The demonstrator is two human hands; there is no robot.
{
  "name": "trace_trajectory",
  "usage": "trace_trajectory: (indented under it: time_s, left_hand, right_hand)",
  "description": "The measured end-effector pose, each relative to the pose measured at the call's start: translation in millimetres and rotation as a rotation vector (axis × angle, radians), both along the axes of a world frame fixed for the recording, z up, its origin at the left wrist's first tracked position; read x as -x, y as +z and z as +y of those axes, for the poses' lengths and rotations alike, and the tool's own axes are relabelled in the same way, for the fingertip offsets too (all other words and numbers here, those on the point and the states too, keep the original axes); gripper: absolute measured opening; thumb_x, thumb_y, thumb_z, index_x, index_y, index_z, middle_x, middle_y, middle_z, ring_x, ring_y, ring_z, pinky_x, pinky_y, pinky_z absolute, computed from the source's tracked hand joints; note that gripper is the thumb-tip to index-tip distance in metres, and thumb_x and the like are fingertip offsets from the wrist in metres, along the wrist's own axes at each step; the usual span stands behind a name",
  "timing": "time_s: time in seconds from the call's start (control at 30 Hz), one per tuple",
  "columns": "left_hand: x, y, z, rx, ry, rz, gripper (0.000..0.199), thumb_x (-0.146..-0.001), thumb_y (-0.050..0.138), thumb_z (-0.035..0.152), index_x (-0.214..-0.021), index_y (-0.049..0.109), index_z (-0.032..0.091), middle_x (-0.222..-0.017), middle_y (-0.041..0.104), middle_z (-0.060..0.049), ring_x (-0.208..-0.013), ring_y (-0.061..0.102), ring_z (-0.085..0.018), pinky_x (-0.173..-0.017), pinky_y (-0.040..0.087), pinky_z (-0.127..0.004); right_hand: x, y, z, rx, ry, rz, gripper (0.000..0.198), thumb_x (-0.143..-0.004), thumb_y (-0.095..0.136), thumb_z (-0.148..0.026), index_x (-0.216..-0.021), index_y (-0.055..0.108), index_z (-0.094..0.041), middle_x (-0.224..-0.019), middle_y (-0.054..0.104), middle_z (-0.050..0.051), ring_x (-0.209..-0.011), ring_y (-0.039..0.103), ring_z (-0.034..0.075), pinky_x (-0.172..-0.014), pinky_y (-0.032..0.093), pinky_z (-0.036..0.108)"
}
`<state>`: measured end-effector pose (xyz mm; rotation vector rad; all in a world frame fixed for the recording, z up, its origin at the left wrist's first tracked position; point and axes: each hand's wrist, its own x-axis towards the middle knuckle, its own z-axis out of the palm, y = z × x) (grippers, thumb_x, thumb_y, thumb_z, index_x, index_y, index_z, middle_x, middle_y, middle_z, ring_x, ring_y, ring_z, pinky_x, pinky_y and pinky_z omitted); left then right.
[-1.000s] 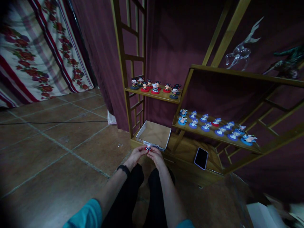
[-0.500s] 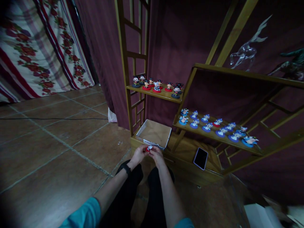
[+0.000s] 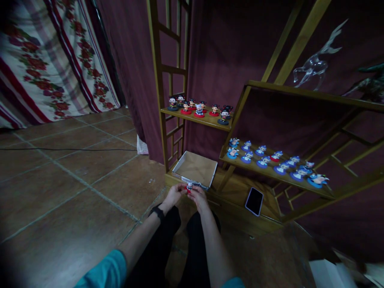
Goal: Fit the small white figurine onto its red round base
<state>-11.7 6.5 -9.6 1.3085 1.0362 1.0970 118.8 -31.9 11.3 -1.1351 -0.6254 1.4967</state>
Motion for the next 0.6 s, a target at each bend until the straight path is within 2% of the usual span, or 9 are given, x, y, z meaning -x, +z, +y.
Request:
trace_trajectory:
  time_s: [0.3, 0.6]
  left_hand:
    - [0.3, 6.1, -2.1, 0.073, -0.038, -0.099, 0.024, -0.057, 0.068, 0.014, -0.081, 0.065, 0.012, -0.070, 0.065, -0.002, -0.062, 0.057, -0.012, -0.065, 0.046, -0.024]
    - [1.2, -0.4, -0.3, 0.069, -0.027, -0.094, 0.026, -0.057, 0.068, 0.015, -0.083, 0.064, 0.012, -0.072, 0.066, -0.002, -0.064, 0.058, -0.012, -0.067, 0.046, -0.027]
  right_hand:
    - [-1.1, -2.0, -0.1, -0.021, 0.012, -0.001, 0.029, -0.056, 0.072, -0.028, -0.081, 0.061, -0.018, -0.077, 0.067, 0.003, -0.068, 0.062, 0.013, -0.070, 0.050, 0.029]
    - [-2.6, -4.4, 0.5, -0.022, 0.022, -0.023, 0.028, -0.057, 0.072, -0.027, -0.081, 0.061, -0.019, -0.076, 0.067, 0.003, -0.065, 0.062, 0.014, -0.068, 0.050, 0.030]
